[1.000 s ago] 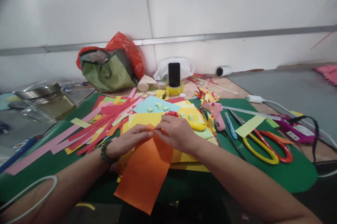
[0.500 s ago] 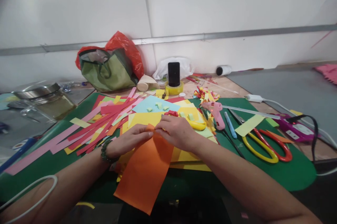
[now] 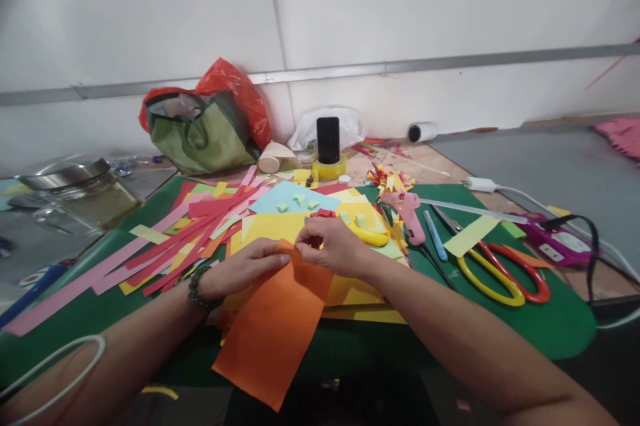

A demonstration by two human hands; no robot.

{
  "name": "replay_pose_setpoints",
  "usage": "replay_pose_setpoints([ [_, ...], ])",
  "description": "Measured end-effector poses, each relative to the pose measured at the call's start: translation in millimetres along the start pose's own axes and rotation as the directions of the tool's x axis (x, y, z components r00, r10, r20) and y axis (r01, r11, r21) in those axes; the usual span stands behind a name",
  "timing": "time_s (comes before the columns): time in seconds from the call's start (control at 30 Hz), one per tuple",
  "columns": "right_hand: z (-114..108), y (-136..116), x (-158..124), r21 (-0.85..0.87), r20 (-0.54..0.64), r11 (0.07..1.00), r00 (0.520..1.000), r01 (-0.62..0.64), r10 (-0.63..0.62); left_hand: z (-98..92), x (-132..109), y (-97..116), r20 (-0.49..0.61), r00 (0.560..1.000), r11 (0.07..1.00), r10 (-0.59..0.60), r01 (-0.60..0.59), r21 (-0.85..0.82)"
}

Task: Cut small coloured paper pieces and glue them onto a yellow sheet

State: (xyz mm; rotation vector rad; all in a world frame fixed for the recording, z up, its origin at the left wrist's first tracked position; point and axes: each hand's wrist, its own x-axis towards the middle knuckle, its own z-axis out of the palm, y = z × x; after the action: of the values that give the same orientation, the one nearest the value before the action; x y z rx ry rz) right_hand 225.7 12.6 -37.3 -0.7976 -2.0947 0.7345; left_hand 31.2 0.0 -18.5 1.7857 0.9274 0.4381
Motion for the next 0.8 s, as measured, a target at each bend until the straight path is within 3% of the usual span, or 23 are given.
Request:
replay_pose_setpoints([
  [0.1, -3, 1, 2, 0.002, -0.109, 0.999, 0.993, -0.033, 0.033, -0.4, -2, 2, 0.003, 0.999, 0.992, -0.035, 0.035, -0.118],
  [0.2, -10, 2, 3, 0.029, -0.299, 0.997, 0.951, -0.077, 0.082, -1.1, -3, -1, -0.023, 0.995, 0.965, -0.096, 0.087, -0.247],
  [0.27, -14, 1, 3, 0.042, -0.362, 0.996, 0.928, -0.077, 0.087, -1.7, -2, -6, -0.054, 0.987, 0.934, -0.151, 0.124, -0.335],
  [0.5, -8, 1, -3, -0.172, -0.232, 0.983, 0.967, 0.062, -0.102, -3.6, 3, -13, -0.074, 0.981, 0.870, -0.180, 0.123, -0.477],
  [0.67, -13, -9, -7, 0.019, -0.279, 1.000, 0.960, -0.007, 0.012, -7.6, 2, -6, -0.066, 0.971, 0.864, -0.228, 0.171, -0.473],
  [0.8, -16, -36, -10, 0.109, -0.231, 0.994, 0.972, -0.018, 0.043, -13.2, 4, -14, -0.074, 0.972, 0.865, -0.221, 0.160, -0.476],
])
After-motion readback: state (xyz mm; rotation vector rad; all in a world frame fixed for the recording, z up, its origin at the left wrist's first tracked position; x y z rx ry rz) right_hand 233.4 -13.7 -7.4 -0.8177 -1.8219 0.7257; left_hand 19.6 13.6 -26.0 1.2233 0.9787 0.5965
